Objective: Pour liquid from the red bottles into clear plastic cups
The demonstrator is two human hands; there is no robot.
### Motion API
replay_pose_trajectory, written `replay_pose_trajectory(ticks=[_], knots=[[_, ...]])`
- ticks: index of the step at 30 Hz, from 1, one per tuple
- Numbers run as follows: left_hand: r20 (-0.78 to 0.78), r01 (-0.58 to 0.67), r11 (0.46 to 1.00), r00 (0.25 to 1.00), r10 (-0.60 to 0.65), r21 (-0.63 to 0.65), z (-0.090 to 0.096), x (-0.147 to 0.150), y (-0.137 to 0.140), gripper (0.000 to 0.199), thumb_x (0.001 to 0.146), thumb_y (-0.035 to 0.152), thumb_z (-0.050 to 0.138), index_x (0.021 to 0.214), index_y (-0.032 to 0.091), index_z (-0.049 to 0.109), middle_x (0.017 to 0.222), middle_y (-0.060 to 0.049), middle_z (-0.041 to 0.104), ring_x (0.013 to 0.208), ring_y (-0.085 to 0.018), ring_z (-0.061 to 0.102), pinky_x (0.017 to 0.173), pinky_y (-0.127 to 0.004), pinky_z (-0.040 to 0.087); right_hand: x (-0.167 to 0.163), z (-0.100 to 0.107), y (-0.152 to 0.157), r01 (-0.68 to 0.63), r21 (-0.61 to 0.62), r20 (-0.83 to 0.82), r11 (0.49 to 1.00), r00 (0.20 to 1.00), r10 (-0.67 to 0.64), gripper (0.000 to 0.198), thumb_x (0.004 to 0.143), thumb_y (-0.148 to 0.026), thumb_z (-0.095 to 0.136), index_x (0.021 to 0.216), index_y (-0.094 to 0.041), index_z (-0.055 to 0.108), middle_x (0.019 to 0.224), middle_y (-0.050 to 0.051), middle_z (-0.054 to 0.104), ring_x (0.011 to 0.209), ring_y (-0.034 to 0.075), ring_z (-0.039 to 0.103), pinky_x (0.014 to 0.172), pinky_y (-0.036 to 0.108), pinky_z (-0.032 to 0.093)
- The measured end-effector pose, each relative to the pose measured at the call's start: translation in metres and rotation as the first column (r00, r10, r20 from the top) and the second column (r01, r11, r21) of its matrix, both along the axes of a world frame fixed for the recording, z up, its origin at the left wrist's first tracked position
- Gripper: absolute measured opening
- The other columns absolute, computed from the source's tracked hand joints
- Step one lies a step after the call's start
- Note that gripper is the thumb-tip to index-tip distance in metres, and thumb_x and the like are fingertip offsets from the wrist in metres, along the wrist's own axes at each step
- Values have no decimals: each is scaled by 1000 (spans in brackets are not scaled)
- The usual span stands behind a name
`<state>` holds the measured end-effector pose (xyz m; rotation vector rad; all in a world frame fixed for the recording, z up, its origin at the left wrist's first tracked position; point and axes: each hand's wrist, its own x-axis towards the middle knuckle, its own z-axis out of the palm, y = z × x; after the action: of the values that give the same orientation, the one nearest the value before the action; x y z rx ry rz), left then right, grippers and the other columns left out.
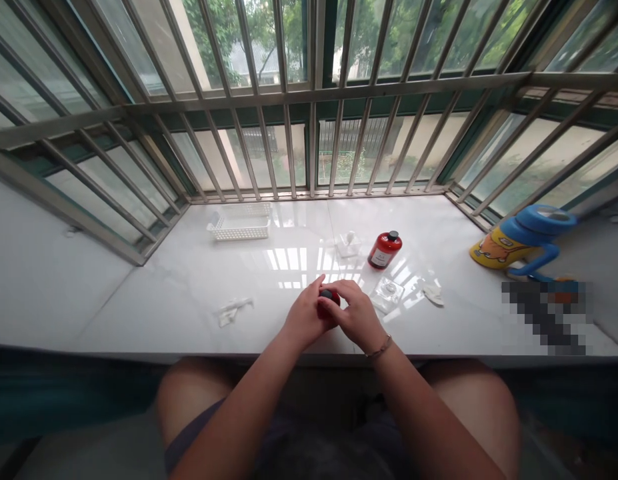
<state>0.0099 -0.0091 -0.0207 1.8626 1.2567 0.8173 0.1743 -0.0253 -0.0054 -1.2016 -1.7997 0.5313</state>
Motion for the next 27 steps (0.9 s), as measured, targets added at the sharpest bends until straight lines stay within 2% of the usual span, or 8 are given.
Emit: replay_pose_trajectory(ticks=[3, 8, 12, 15, 19, 21, 24, 27], knots=[[1, -48, 999, 999, 48, 1, 0, 3, -2, 104, 71, 30, 91, 163, 18, 42, 161, -18, 56, 144, -36, 60, 123, -53, 49, 2, -2, 0, 1, 3, -2, 1000, 1000, -1, 24, 105, -42, 64, 124, -33, 77, 118, 7, 78, 115, 31, 69, 102, 52, 57], [12, -30, 999, 999, 30, -14, 3, 2, -3, 110, 70, 29, 91, 165, 19, 38, 159, -18, 58, 143, -36, 61, 121, -53, 50, 2, -6, -3, -4, 0, 1, 1000, 1000, 4, 30, 107, -41, 60, 133, -34, 74, 129, 7, 76, 123, 32, 67, 108, 55, 56], [-1, -35, 999, 999, 35, -8, 2, 3, -3, 104, 74, 30, 88, 164, 17, 39, 157, -18, 59, 142, -36, 61, 120, -52, 51, -2, -6, -7, 29, -9, -10, 1000, 1000, -29, 27, 105, -41, 64, 128, -33, 74, 128, 8, 76, 124, 32, 66, 110, 56, 54], [-10, -47, 999, 999, 47, 22, -2, 4, -2, 98, 78, 29, 85, 164, 18, 39, 153, -17, 62, 138, -35, 63, 118, -52, 52, -3, -9, -14, 58, -28, -55, 998, 997, -59, 33, 99, -45, 72, 129, -31, 71, 134, 11, 71, 128, 33, 64, 111, 57, 53], [-4, -29, 999, 1000, 30, 35, -2, 4, -2, 105, 73, 32, 90, 164, 21, 39, 144, -14, 68, 134, -34, 65, 116, -51, 53, 1, -15, -28, 140, -78, -171, 987, 974, -151, 25, 101, -52, 67, 101, -27, 67, 132, 13, 68, 125, 33, 65, 107, 55, 55], [-2, -25, 999, 1000, 26, 31, 0, 3, -2, 104, 74, 37, 90, 164, 20, 40, 143, -14, 68, 135, -34, 65, 117, -51, 52, 1, -18, -35, 167, -99, -218, 981, 958, -185, 30, 105, -53, 60, 92, -26, 59, 134, 14, 68, 126, 32, 65, 109, 55, 54], [5, -28, 999, 1000, 28, 19, 2, 2, -3, 103, 74, 37, 90, 163, 20, 40, 150, -15, 64, 138, -34, 62, 119, -51, 50, 0, -21, -40, 92, -126, -308, 988, 943, -127, 27, 108, -55, 53, 109, -28, 55, 145, 14, 65, 137, 32, 62, 113, 54, 52], [13, -30, 999, 999, 30, 17, 1, 2, -3, 105, 73, 31, 90, 164, 22, 39, 149, -14, 64, 137, -33, 62, 118, -50, 50, -3, -24, -41, 64, -141, -401, 988, 909, -116, 30, 110, -57, 49, 117, -28, 53, 133, 14, 71, 130, 31, 66, 108, 51, 55]])
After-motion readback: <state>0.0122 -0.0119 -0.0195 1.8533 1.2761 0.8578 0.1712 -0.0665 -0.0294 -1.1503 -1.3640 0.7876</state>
